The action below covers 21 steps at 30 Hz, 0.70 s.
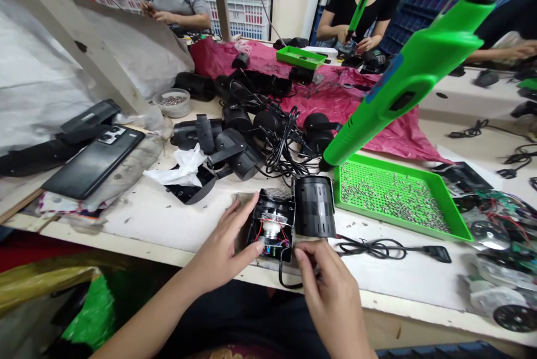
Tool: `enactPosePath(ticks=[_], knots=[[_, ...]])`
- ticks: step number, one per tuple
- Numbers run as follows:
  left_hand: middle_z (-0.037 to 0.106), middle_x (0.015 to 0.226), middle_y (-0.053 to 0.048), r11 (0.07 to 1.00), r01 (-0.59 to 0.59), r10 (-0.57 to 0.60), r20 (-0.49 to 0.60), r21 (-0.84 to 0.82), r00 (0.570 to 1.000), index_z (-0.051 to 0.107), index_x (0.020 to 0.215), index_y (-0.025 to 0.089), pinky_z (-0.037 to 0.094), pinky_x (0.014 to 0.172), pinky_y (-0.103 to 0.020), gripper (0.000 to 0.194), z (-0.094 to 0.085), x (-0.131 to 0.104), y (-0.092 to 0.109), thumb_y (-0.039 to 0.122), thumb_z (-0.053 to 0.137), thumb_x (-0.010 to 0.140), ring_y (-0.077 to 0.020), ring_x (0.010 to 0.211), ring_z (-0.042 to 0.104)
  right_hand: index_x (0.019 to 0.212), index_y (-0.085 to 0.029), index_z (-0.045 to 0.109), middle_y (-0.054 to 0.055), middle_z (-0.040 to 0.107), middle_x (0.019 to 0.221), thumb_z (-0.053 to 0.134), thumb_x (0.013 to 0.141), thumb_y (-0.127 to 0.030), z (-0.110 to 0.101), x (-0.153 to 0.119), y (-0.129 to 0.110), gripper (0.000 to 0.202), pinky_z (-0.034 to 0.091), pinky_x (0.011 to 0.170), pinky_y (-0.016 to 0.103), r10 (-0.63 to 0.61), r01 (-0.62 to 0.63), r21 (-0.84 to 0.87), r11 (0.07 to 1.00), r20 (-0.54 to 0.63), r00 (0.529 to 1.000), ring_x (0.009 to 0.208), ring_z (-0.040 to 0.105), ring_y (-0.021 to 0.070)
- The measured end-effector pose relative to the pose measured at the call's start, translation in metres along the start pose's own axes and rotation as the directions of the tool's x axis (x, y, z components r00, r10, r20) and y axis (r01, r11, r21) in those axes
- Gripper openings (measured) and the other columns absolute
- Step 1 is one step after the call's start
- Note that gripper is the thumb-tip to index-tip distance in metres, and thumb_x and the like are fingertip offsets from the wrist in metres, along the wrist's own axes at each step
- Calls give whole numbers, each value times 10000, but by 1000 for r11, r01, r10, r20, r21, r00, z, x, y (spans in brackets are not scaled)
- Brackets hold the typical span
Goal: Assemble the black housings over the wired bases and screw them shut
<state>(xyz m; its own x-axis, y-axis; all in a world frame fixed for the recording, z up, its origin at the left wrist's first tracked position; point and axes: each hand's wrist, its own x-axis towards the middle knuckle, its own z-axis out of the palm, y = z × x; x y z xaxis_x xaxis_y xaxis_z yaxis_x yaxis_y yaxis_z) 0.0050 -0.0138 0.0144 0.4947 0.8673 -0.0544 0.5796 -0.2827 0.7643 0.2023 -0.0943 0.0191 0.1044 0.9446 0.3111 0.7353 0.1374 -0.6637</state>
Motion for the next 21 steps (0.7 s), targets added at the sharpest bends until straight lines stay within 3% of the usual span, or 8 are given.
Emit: enactPosePath(ticks=[4, 11, 15, 21], knots=[[252, 1583, -28, 999, -8, 8, -17, -34, 1000, 192, 1518, 304, 202, 1152, -577, 736, 0, 1, 0, 309, 555, 878, -339, 1458, 149, 919, -227, 572, 6, 634, 809, 473, 949, -222, 4, -1, 1, 103, 460, 640, 245, 27, -27, -8, 1000, 7, 1000, 716, 619, 143], [255, 1581, 5, 998, 26, -28, -26, -65, 999, 200, 1510, 351, 202, 1147, -591, 727, 5, -1, -6, 334, 558, 877, -344, 1460, 132, 957, -222, 602, 22, 677, 869, 476, 953, -299, 9, -3, 1, 148, 495, 688, 266, 89, -88, -7, 996, 31, 996, 771, 658, 163], [241, 1586, 4, 1000, -17, 16, -42, -23, 999, 175, 1514, 354, 197, 1147, -597, 732, 6, -3, -8, 333, 550, 886, -350, 1455, 154, 960, -226, 626, 23, 698, 868, 465, 955, -301, 11, -2, 2, 178, 513, 677, 262, 104, -105, 5, 994, 51, 993, 767, 672, 166], [236, 1587, -9, 991, -128, 130, -97, 26, 987, 133, 1518, 358, 211, 1158, -560, 749, 4, -6, -6, 321, 552, 897, -316, 1450, 201, 960, -221, 638, 15, 712, 849, 483, 942, -242, 10, 0, 1, 157, 526, 657, 223, 32, -32, 51, 998, 5, 999, 755, 685, 144]])
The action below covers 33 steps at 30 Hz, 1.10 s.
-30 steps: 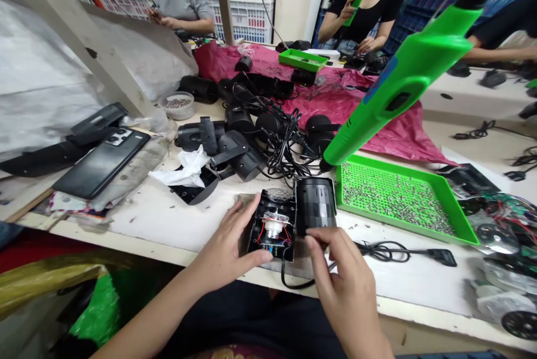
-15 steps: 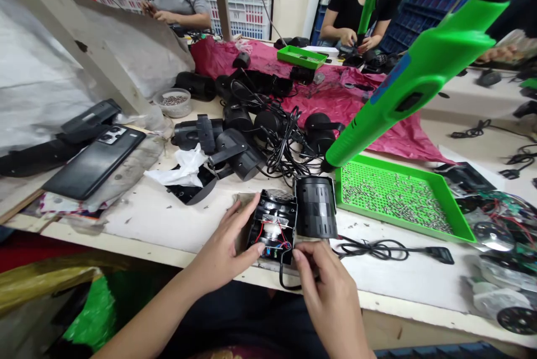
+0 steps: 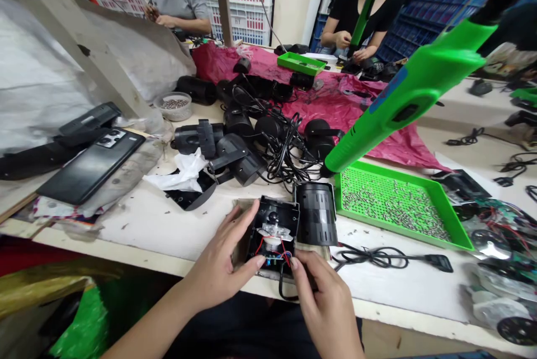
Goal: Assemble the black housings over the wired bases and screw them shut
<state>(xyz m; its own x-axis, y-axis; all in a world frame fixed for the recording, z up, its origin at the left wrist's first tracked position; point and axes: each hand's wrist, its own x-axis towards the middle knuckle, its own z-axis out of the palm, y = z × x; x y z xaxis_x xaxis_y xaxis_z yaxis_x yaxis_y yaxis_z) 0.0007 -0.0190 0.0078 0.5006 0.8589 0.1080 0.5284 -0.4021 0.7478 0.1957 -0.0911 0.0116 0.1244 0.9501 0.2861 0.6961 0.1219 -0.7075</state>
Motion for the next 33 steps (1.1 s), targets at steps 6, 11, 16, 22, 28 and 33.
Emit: enactPosePath(ticks=[6, 11, 16, 22, 28, 33], knots=[[244, 1584, -28, 999, -25, 24, -33, -21, 999, 121, 1523, 334, 234, 1167, -503, 768, 0, -1, 0, 291, 562, 896, -290, 1438, 251, 971, -213, 637, 26, 716, 866, 499, 933, -213, 4, 0, 1, 142, 535, 692, 207, -23, 24, 30, 999, -49, 999, 793, 693, 139], [204, 1595, -9, 996, 11, -12, -18, -83, 1000, 81, 1520, 366, 231, 1172, -476, 786, 1, -2, 0, 297, 560, 900, -262, 1438, 257, 981, -214, 634, 25, 717, 877, 503, 930, -197, 8, -1, 4, 142, 536, 717, 199, -38, 40, 27, 999, -75, 996, 806, 695, 132], [200, 1596, -11, 994, 23, -23, -4, -106, 1000, 87, 1520, 361, 225, 1174, -455, 775, 1, -2, 0, 304, 557, 907, -248, 1441, 246, 957, -202, 636, 35, 719, 851, 492, 931, -202, 9, -2, 5, 146, 547, 688, 212, -61, 61, -5, 998, -103, 993, 777, 701, 143], [202, 1593, -30, 992, 11, -11, 5, -123, 1000, 87, 1525, 331, 231, 1171, -460, 771, 0, -3, 0, 278, 549, 911, -258, 1438, 248, 962, -191, 631, 42, 730, 848, 482, 932, -199, 12, 0, 5, 152, 563, 664, 231, -101, 93, -62, 994, -131, 986, 757, 712, 157], [181, 1593, 2, 994, -65, 63, -28, -85, 998, 85, 1516, 379, 254, 1165, -421, 788, 0, -9, -1, 244, 566, 906, -252, 1433, 245, 1041, -188, 617, 52, 727, 878, 503, 921, -168, 15, -6, 14, 167, 566, 685, 227, -160, 156, -47, 987, -95, 983, 779, 709, 155], [203, 1591, 5, 986, -130, 124, -54, -107, 991, 105, 1513, 384, 268, 1162, -394, 775, 1, -11, -2, 215, 560, 908, -235, 1426, 270, 1057, -185, 629, 68, 729, 898, 507, 920, -176, 16, -11, 19, 184, 573, 685, 252, -162, 160, -29, 987, -95, 982, 794, 710, 177]])
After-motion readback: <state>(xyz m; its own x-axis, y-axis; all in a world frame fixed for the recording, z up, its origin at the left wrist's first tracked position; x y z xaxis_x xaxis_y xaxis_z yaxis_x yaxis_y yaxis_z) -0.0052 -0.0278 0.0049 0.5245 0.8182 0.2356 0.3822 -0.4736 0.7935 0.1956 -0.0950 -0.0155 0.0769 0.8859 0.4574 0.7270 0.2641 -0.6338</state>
